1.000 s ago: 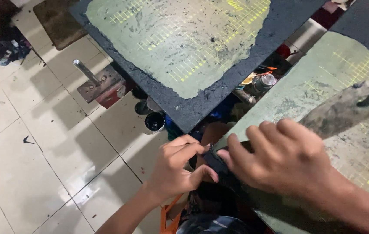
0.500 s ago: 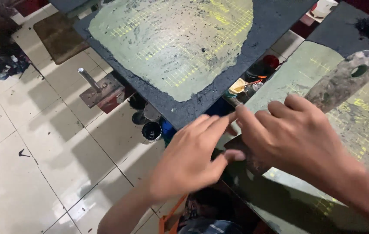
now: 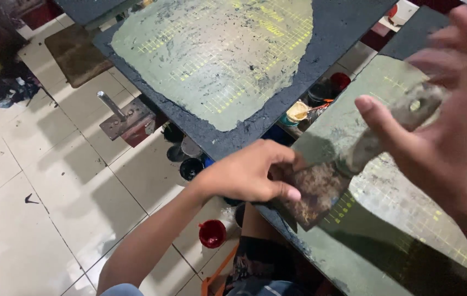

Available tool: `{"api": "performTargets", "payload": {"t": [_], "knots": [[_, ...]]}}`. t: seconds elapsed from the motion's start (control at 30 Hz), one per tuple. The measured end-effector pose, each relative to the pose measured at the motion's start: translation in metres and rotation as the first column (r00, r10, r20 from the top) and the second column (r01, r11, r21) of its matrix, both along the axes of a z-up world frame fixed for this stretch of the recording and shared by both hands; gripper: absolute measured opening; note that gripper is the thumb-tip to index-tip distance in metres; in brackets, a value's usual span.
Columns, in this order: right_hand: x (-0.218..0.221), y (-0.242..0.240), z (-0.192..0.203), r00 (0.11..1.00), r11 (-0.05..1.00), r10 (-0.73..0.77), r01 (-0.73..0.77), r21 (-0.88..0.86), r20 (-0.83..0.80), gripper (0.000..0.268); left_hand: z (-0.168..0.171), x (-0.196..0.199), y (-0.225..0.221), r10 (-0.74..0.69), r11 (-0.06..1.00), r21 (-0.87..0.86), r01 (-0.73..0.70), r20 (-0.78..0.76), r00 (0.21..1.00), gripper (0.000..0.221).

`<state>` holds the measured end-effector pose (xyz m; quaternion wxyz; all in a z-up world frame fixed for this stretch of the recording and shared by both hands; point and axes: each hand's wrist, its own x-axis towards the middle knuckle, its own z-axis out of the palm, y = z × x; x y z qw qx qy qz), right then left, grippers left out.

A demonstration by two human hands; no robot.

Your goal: Applying and spreading ink or adhesive onto a screen printing frame using a hand scraper.

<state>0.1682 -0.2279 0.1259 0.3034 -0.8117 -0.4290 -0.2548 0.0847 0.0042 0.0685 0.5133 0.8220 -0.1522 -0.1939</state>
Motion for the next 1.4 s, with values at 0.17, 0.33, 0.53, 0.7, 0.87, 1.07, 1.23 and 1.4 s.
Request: {"api": "performTargets", "payload": {"t": [0.17,0.33,0.53,0.7,0.87,1.07,1.23,1.4], "knots": [[-0.014,0.019,0.015,0.813,0.989,0.065,0.025,0.146,-0.578,0.027,0.01,-0.011,-0.002,-0.043,0.996,0.08,0.04,0.034,0.998,0.032],[-0.005,0.023,-0.004,0.594,0.876,0.384,0.009,0.483,-0.707,0.01,0.006,-0.003,0.002,-0.184,0.982,-0.014,0.19,0.177,0.967,0.058],[-0.01,0.043,-0.002,0.206,0.71,0.571,0.361,0.604,-0.794,0.041,-0.006,0.028,0.004,-0.334,0.87,-0.305,0.388,0.214,0.918,0.031],[-0.006,0.042,-0.012,0.26,0.705,0.528,0.397,0.587,-0.809,0.043,-0.008,0.041,-0.005,-0.368,0.855,-0.303,0.421,0.219,0.904,0.043],[-0.016,0.04,-0.015,0.429,0.712,0.473,0.328,0.621,-0.77,0.043,-0.009,0.047,-0.007,-0.41,0.845,-0.263,0.465,0.237,0.881,0.041],[-0.027,0.044,-0.006,0.507,0.76,0.421,0.256,0.598,-0.752,0.044,-0.008,0.058,-0.006,-0.513,0.784,-0.242,0.572,0.269,0.815,0.036],[-0.039,0.051,0.005,0.532,0.841,0.371,0.155,0.519,-0.761,0.04,-0.007,0.062,0.0,-0.614,0.661,-0.356,0.66,0.248,0.749,0.018],[-0.031,0.049,0.002,0.401,0.769,0.434,0.302,0.563,-0.807,0.044,-0.006,0.067,0.001,-0.642,0.685,-0.282,0.671,0.2,0.74,0.021]]}}
